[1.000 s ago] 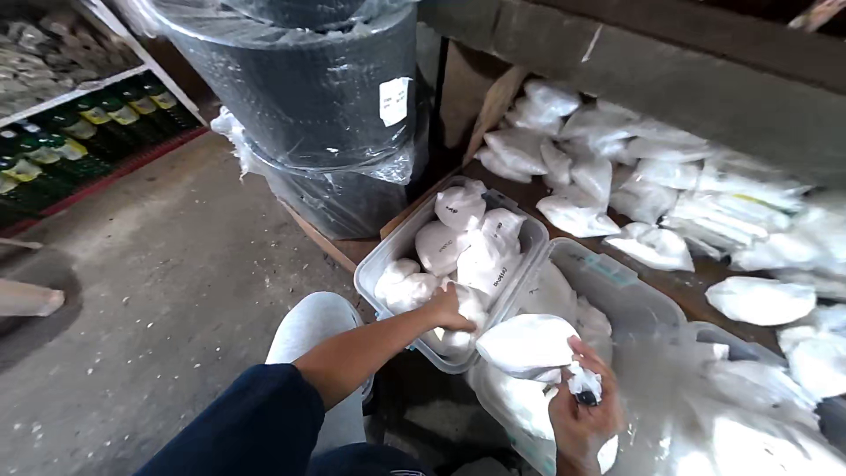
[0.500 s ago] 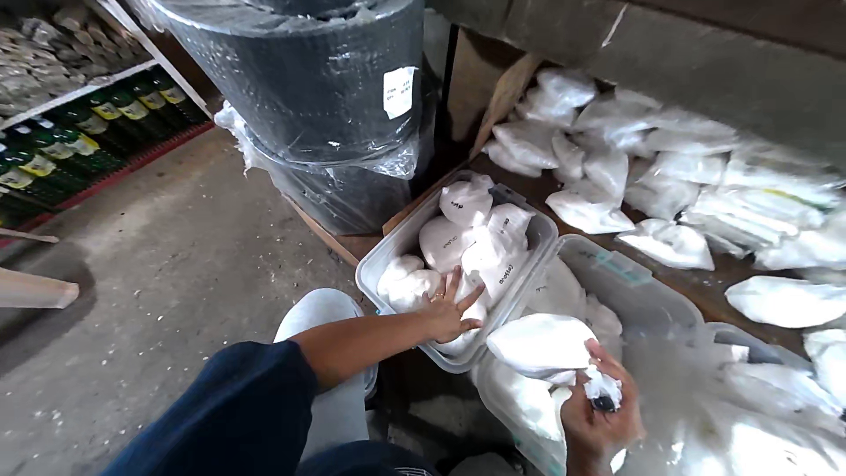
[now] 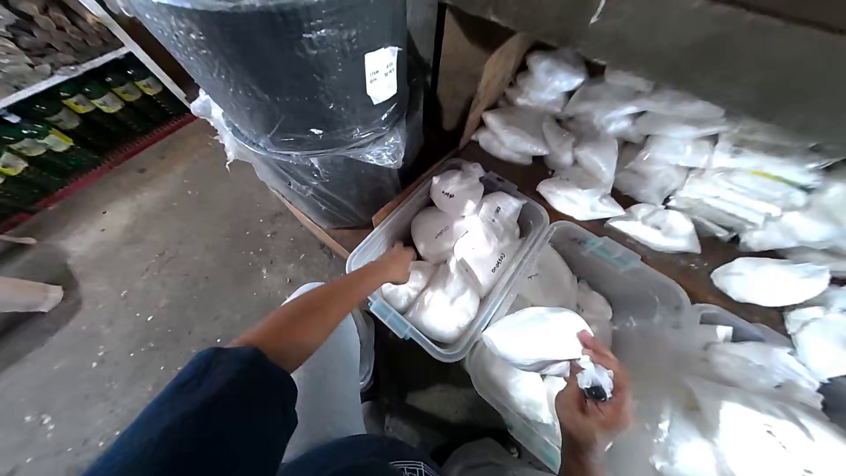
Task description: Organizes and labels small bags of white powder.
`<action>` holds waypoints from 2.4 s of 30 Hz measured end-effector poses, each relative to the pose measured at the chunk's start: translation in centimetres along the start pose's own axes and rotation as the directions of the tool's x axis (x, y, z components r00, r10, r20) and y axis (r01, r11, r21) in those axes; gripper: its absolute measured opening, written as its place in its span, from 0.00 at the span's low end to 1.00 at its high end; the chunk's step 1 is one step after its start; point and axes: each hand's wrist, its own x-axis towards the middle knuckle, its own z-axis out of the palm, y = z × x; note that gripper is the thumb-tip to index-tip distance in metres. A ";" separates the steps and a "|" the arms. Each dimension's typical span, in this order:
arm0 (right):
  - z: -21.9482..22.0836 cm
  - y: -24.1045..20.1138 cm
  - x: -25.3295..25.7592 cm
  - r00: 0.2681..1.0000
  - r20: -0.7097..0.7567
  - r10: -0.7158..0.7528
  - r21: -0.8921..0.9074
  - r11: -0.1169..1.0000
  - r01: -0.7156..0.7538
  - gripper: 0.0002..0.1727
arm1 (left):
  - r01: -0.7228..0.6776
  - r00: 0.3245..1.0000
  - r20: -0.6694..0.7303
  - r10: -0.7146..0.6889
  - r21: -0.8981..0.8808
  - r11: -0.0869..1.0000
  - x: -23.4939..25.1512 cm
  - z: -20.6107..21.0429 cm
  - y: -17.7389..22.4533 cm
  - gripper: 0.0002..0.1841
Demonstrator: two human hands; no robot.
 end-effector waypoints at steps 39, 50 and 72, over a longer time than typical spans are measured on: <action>-0.2 0.4 0.1 0.999 -0.040 0.035 -0.065 0.997 -0.038 0.10 | -0.205 0.939 -0.319 0.130 -0.214 0.955 1.8 -1.8 3.1 0.44; 0.1 0.3 0.3 0.999 -0.050 0.021 -0.081 0.996 -0.025 0.10 | -0.037 0.991 -0.131 0.013 -0.180 0.983 3.4 -0.9 3.0 0.32; 0.2 0.5 0.2 0.998 -0.040 0.043 -0.046 0.998 -0.045 0.12 | -0.291 0.957 -0.039 0.289 -0.078 0.954 -2.8 6.6 6.8 0.44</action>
